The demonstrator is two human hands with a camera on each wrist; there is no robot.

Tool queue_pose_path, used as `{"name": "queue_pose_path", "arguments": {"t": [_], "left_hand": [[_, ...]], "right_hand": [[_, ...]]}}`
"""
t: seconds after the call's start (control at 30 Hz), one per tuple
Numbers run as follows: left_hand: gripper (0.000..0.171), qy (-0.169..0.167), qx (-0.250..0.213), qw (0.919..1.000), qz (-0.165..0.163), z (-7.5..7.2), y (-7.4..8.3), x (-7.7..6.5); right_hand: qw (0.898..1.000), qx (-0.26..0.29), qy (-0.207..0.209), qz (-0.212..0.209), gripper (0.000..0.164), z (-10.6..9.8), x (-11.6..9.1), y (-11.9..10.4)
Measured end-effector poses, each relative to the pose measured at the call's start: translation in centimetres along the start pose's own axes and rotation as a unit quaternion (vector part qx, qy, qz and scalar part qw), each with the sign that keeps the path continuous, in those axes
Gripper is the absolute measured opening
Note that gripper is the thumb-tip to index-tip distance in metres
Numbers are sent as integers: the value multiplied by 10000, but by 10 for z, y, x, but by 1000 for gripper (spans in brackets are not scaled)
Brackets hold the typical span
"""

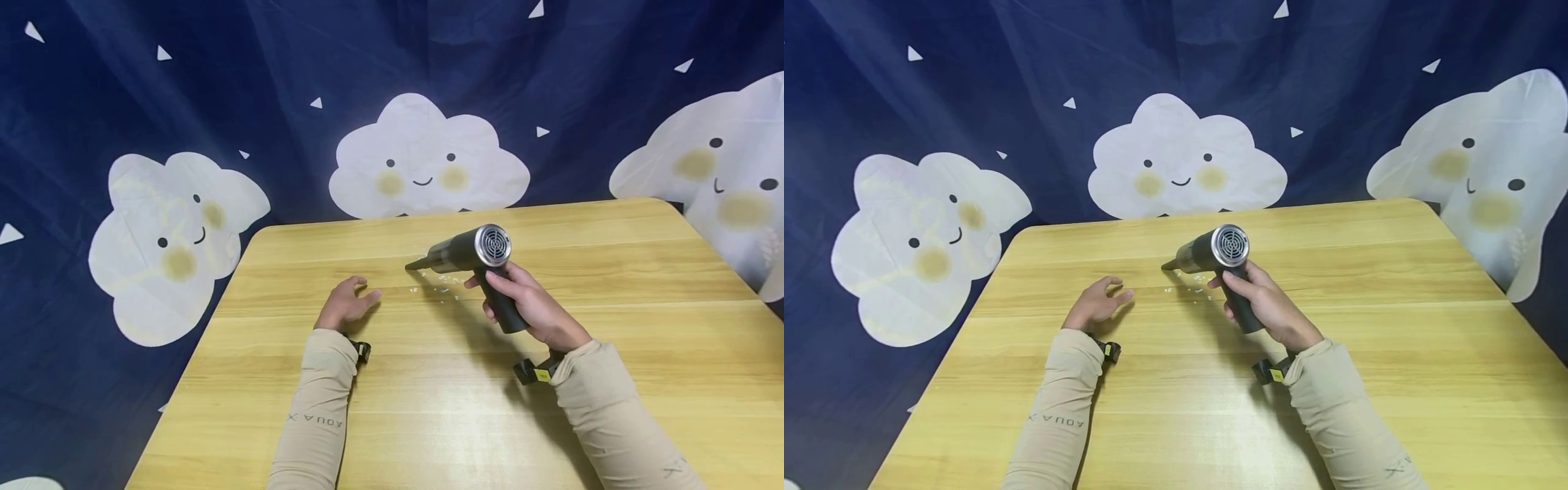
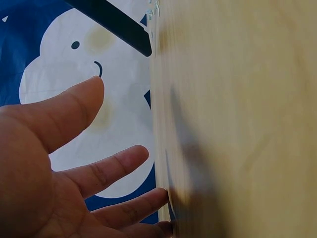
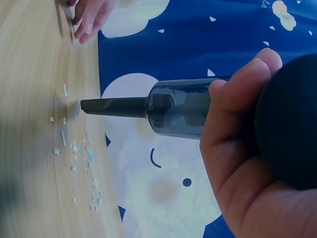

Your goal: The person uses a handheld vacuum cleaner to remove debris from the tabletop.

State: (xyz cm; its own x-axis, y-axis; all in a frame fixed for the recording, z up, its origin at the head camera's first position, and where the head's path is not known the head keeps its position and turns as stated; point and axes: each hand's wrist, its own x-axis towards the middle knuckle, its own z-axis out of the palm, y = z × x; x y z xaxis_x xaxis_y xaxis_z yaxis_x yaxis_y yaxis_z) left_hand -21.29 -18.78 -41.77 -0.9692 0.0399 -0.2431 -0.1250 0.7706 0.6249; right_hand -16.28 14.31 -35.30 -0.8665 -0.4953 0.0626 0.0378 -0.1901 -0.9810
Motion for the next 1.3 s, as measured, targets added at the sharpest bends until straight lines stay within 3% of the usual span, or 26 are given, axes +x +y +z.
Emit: {"name": "queue_pose_path", "arguments": {"t": [0.77,1.3], "left_hand": [[60,15,-29,10000,27,0,0,0],[60,70,-58,9999,48,2,0,-2]], "right_hand": [[9997,-46,-212,-87,28,-1,-4,-4],[9996,-219,-152,80,32,-2,-6,-7]]}}
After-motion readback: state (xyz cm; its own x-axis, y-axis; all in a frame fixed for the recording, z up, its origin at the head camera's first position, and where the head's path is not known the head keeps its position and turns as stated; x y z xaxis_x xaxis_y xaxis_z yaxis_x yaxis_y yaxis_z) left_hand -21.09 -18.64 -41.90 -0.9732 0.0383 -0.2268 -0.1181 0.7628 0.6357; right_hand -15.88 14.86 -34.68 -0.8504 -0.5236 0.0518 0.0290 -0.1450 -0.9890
